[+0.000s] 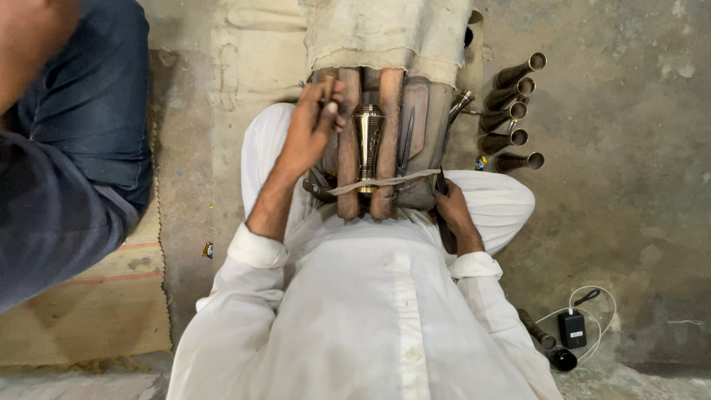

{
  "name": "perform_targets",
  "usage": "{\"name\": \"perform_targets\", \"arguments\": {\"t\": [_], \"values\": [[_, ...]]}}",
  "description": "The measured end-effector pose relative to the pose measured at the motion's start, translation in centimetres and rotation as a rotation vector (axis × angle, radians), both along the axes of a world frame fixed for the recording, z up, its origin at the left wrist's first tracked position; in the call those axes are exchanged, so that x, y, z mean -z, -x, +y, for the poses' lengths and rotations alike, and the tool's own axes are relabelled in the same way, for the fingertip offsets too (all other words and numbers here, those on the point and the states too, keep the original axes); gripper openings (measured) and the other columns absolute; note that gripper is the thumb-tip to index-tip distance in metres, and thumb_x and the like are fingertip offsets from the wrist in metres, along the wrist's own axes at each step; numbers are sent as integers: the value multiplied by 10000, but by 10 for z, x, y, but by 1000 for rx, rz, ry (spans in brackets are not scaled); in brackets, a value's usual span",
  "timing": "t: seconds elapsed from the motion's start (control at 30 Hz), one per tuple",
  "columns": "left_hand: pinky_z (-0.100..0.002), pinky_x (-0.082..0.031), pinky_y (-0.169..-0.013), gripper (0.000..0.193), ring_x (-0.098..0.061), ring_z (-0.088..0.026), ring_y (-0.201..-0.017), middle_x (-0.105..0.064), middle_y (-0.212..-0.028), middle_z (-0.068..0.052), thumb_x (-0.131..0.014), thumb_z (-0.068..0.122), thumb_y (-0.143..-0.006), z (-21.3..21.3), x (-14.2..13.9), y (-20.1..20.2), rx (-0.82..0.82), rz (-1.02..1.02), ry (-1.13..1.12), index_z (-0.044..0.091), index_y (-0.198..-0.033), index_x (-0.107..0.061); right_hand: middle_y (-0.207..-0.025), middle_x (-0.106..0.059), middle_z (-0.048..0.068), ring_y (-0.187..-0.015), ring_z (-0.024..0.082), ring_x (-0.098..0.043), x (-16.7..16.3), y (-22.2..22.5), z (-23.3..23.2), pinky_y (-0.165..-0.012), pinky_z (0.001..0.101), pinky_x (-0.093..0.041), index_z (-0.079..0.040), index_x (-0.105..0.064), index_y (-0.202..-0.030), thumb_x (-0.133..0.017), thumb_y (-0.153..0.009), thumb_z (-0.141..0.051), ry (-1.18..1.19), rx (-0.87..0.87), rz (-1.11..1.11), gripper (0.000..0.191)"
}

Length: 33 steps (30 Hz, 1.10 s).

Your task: The person sits cross-legged on the floor with a brass vessel held upright in a wooden clamp between their feet. They hold a small punch against the brass surface with one hand and strike it with a wooden mallet in the other hand, repeatedly repositioning the punch to work around the vessel's decorated surface.

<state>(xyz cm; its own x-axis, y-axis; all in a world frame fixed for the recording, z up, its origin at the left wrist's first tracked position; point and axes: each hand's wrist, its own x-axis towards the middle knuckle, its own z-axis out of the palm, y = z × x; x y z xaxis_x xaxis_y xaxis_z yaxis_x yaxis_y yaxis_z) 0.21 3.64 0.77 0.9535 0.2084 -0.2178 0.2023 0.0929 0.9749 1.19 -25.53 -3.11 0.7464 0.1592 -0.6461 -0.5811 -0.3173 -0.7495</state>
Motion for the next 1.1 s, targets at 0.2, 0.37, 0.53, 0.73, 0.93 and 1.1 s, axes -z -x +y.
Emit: {"name": "perform_targets", "arguments": {"t": [0.2,0.37,0.53,0.73,0.93,1.1], "values": [[-288,-560,-987,145,-689,-159,-1083,-685,-1117,-112,-664,-7,-1019,21,-1,20,16,-394,-3,52,-981,-538,-859,-684,92,-582,145,-597,5,1,-4,-494,312,-484,54,-585,-1281,-611,-961,-68,-48,30,30,344],[-260,-626,-656,324,-777,-166,-819,-771,-942,-66,-676,44,-978,13,-2,15,-121,-80,272,68,-1264,-524,-835,-672,97,-562,174,-600,12,-1,-14,-489,325,-503,45,-610,-1256,-582,-987,-101,-30,70,126,307],[-268,-642,-708,349,-758,-142,-865,-722,-926,-37,-766,0,-954,-3,5,7,-71,-198,169,20,-1261,-600,-859,-632,81,-694,182,-623,8,-2,-36,-610,325,-542,68,-580,-1234,-708,-1034,-124,-344,180,176,305],[-283,-618,-802,292,-732,-136,-921,-767,-1019,-94,-825,10,-951,-26,0,-3,-42,-414,-160,-24,-1193,-665,-962,-718,86,-886,168,-707,-15,-18,-66,-734,288,-552,-76,-534,-1444,-681,-967,-219,-342,76,-10,519],[-306,-652,-800,248,-798,-175,-952,-791,-1029,-123,-811,79,-953,-36,-11,-2,-104,-476,-448,8,-1136,-658,-945,-722,102,-853,180,-698,-42,-49,-74,-741,324,-548,-55,-577,-1447,-733,-945,-163,-171,-241,-275,537],[-316,-622,-713,257,-795,-196,-852,-779,-939,-135,-820,135,-950,-38,-12,-3,-131,-488,-522,7,-1057,-625,-1033,-732,109,-906,183,-686,-86,-72,-46,-789,320,-548,-7,-648,-1337,-825,-955,-188,176,-515,-898,458]]}}
